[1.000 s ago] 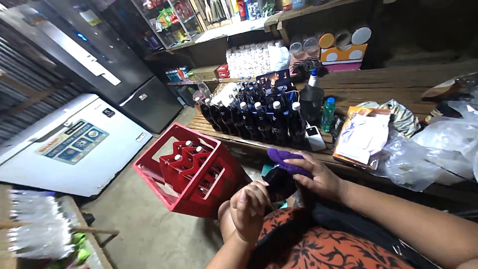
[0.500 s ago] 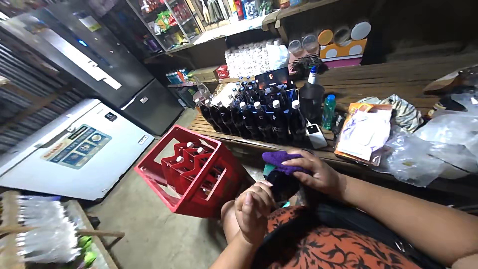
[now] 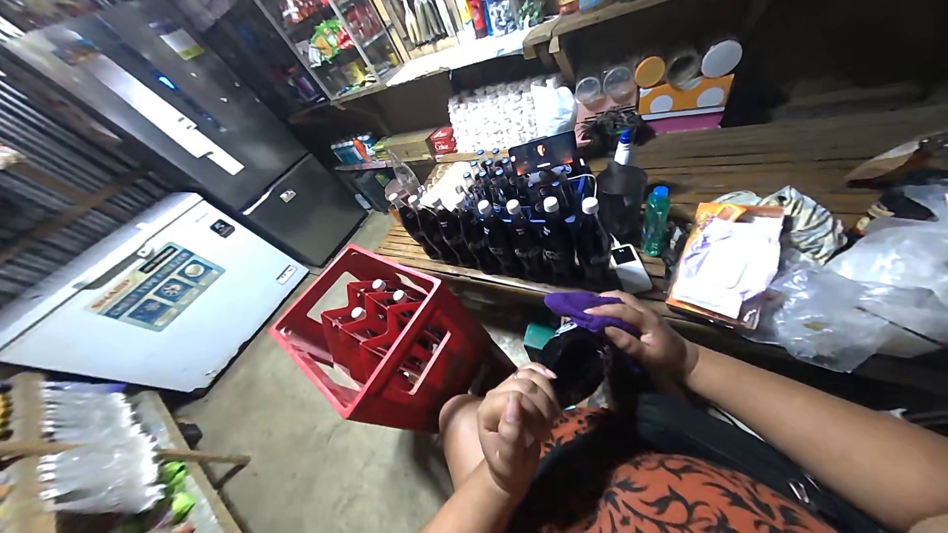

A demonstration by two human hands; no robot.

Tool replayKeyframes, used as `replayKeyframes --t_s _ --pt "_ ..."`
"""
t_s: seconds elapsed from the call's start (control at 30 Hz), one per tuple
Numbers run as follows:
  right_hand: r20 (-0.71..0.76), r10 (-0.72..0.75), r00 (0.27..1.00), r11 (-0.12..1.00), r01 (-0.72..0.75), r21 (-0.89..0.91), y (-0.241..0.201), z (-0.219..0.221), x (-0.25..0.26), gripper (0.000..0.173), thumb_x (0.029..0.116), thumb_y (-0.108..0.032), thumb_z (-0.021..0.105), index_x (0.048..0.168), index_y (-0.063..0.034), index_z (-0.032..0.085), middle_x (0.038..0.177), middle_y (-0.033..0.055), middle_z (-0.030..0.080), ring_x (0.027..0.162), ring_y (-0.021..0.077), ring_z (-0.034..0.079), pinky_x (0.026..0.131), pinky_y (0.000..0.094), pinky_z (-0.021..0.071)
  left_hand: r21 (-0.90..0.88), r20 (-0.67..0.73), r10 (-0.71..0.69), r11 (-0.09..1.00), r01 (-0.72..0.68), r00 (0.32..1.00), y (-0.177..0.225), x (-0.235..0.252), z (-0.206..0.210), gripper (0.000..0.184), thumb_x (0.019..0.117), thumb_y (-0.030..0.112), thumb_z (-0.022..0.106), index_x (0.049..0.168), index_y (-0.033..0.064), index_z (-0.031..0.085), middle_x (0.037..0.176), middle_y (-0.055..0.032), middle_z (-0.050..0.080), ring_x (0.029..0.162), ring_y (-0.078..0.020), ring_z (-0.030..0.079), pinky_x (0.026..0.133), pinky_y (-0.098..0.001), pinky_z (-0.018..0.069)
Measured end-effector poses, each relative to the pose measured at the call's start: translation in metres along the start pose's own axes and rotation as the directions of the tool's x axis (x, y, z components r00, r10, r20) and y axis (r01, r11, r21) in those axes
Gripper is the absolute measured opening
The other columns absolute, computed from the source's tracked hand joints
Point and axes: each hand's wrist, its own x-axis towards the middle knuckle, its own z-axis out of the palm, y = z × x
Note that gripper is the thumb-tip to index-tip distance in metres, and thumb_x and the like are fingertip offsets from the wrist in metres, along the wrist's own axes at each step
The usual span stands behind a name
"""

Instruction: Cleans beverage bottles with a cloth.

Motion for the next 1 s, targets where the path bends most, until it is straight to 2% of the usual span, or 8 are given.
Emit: replayKeyframes --t_s 0.3,0.43,1.0 --pt "-0.021 0.011 1.000 1.000 -0.011 -0.005 0.002 0.000 -0.004 0.047 0.1043 -0.053 0.046 0.124 -0.0176 0.069 0.124 0.0120 0.066 0.121 0.0150 0.060 0.103 0.0340 0.0491 0.000 0.024 0.015 1.000 -0.015 1.000 0.000 0.001 0.004 0.052 0.1108 0.038 0.037 0.067 0.0134 0.051 0.061 0.0022 0.055 0.075 -0.0111 0.064 0.100 -0.0321 0.0485" --pt "-0.038 -0.026 0.999 1.000 0.026 -0.001 0.005 0.001 -0.007 0.045 0.1051 -0.052 0.046 0.125 -0.0172 0.068 0.123 0.0117 0.065 0.121 0.0136 0.059 0.104 0.0309 0.0483 -0.005 0.038 0.022 1.000 -0.022 0.999 0.000 0.000 0.004 0.051 0.1108 0.038 0.037 0.068 0.0131 0.051 0.062 0.0018 0.056 0.077 -0.0113 0.064 0.101 -0.0323 0.0480" --pt "-0.050 -0.027 0.998 0.999 0.029 0.026 0.006 0.003 -0.010 0.047 0.1052 -0.053 0.044 0.125 -0.0167 0.067 0.125 0.0102 0.064 0.125 0.0118 0.056 0.106 0.0287 0.0457 0.003 0.073 0.054 0.998 -0.055 0.996 0.000 0.000 0.006 0.052 0.1109 0.037 0.037 0.067 0.0123 0.049 0.061 0.0007 0.054 0.074 -0.0119 0.063 0.101 -0.0334 0.0477"
